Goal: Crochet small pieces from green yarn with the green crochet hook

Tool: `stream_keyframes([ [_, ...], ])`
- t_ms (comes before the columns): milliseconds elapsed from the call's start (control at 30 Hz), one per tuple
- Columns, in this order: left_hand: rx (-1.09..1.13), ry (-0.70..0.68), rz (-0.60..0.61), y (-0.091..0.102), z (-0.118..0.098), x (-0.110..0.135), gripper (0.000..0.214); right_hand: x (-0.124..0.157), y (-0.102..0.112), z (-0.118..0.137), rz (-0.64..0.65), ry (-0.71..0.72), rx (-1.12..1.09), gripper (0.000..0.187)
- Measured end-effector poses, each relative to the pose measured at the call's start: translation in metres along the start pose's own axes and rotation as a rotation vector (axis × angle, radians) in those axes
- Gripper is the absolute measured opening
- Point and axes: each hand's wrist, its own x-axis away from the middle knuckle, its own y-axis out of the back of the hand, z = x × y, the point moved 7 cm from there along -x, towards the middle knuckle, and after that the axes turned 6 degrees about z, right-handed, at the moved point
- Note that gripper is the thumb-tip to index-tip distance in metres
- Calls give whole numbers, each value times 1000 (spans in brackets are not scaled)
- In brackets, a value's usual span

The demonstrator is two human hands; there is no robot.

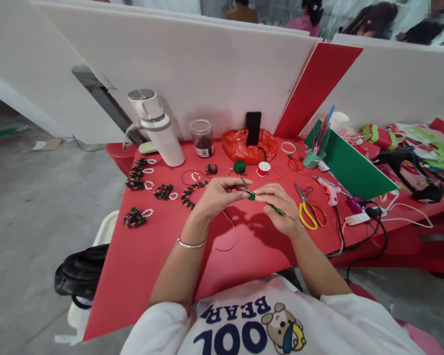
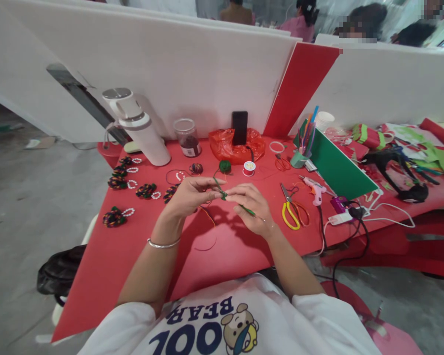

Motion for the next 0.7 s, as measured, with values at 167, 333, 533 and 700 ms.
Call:
stream_keyframes([
  [167,-20,-71,-130,1,0,0,42,3,-4,2,-30,63,210,30],
  [333,106,-132,-277,-11,11,-1,43,3,-12,1,-131,79,318,40],
  [533,273,-76,-280,-16,15,0,44,11,-17,-8,-280,63,308,34],
  [700,288,47,-145,-7,12,0,48,5,-5,-10,-158,124,161,35],
])
